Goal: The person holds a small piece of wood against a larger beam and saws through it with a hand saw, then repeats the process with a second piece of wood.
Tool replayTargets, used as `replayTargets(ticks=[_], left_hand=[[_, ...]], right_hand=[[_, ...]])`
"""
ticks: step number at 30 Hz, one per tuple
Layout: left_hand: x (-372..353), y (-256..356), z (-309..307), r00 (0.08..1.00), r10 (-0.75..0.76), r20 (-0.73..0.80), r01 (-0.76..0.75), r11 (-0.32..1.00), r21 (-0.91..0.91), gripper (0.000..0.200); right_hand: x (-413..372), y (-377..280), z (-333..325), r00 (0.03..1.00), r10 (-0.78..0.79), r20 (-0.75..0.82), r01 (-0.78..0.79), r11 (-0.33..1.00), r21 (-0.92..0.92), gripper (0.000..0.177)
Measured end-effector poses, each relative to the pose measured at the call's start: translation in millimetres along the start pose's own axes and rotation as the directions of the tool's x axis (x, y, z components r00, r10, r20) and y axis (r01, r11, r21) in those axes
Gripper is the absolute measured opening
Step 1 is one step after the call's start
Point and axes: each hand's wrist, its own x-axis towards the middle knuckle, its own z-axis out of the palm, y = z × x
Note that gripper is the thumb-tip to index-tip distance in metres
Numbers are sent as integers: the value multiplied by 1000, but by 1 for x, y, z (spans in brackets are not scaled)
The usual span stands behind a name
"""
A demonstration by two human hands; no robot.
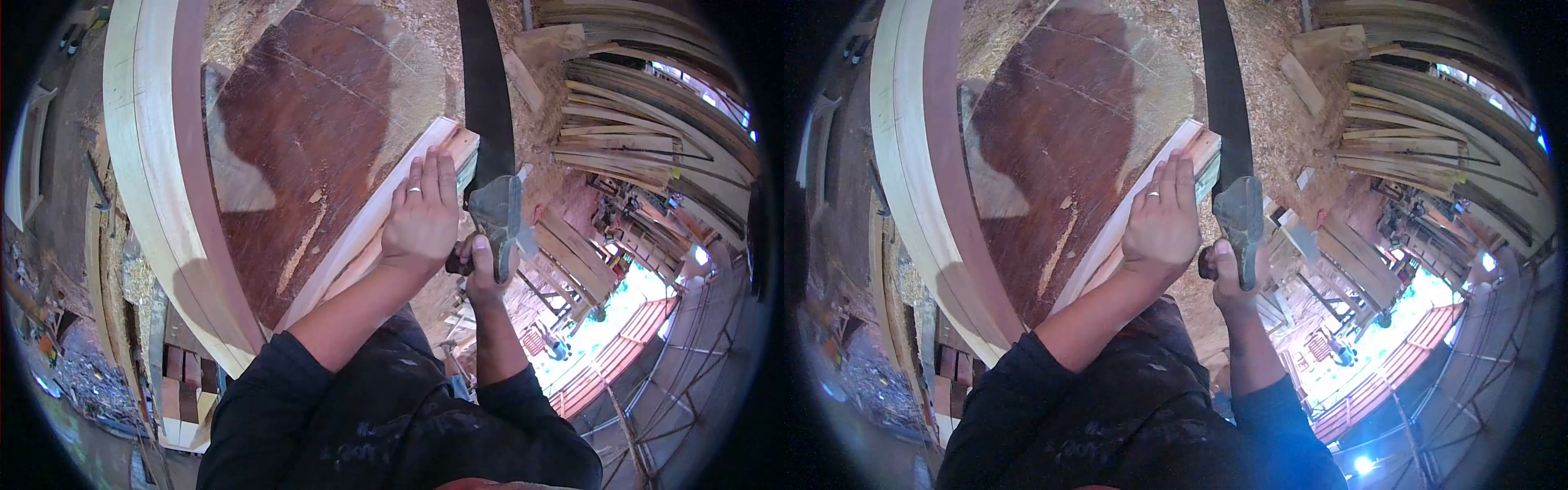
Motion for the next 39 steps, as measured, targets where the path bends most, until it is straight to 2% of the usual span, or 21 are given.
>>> replayTargets(ticks=[2, 3, 9, 11, 12, 13, 16, 17, 19, 20, 21, 22, 24, 25, 27, 29, 31, 33, 36, 37, 39], left_hand=[[0, 0, -2, 1000, 3, 22, -3, 1000, 11, 62], [1, 0, -3, 1000, 3, 31, -3, 1000, 18, 62], [1, -1, 5, 995, 32, -90, -34, 999, -20, 69], [1, 1, -2, 1000, 13, -5, -13, 1000, 26, 63], [2, 3, -8, 999, 1, 33, -3, 999, 52, 60], [2, 3, -4, 998, 22, -57, -19, 998, 64, 58], [4, 10, -6, 997, -73, 32, 71, 996, 56, 59], [2, 5, 4, 995, -67, -67, 66, 998, -19, 59], [3, 14, -10, 990, -129, 51, 129, 992, 9, 60], [4, 18, -18, 981, -162, 108, 160, 987, 25, 61], [2, 11, -6, 992, -122, 18, 121, 992, 22, 63], [4, 15, -12, 988, -156, 17, 155, 987, 29, 64], [0, 26, -18, 973, -228, 46, 226, 973, 41, 66], [0, 25, -12, 979, -204, -14, 204, 979, 20, 63], [-2, 27, -13, 983, -181, -14, 181, 974, 135, 61], [-2, 31, -15, 980, -197, -24, 198, 964, 179, 61], [-3, 33, -12, 968, -249, -32, 251, 956, 150, 63], [-3, 31, -8, 973, -189, -133, 215, 951, 220, 59], [-11, 32, 5, 958, -189, -214, 239, 942, 235, 53], [-5, 33, 2, 954, -184, -235, 239, 942, 234, 51], [3, 41, 0, 937, -280, -211, 322, 924, 204, 53]], right_hand=[[3, 22, -1, 994, -103, 27, 104, 994, -31, 32], [4, 20, 6, 997, -81, -4, 81, 996, 48, 32], [9, 34, -7, 984, -140, 110, 150, 985, -87, 42], [11, 30, -8, 981, -161, 103, 174, 977, -125, 45], [10, 22, -6, 983, -145, 117, 153, 986, -60, 48], [9, 14, -4, 983, -128, 131, 129, 992, 4, 52], [8, -9, -7, 987, -43, 154, 38, 999, 32, 54], [9, -17, -7, 985, -89, 148, 78, 994, 75, 55], [0, -29, -19, 985, -112, 133, 102, 992, 78, 53], [-6, -37, -30, 976, -181, 121, 172, 981, 86, 53], [-13, -45, -41, 962, -250, 109, 240, 966, 92, 53], [-27, -54, -64, 925, -368, 95, 359, 928, 100, 53], [-43, -51, -111, 874, -484, 44, 480, 874, 78, 53], [-50, -50, -135, 842, -539, 18, 537, 841, 63, 53], [-57, -65, -169, 843, -537, 22, 535, 843, 61, 49], [-61, -83, -197, 911, -407, 68, 398, 910, 116, 45], [-47, -55, -219, 943, -332, 27, 322, 929, 184, 43], [-27, -25, -244, 964, -266, 24, 252, 935, 249, 42], [9, 41, -292, 989, -111, 100, 91, 978, 186, 46], [17, 57, -308, 985, -158, 67, 152, 985, 78, 47], [46, 78, -344, 983, -159, 96, 159, 987, 7, 47]])
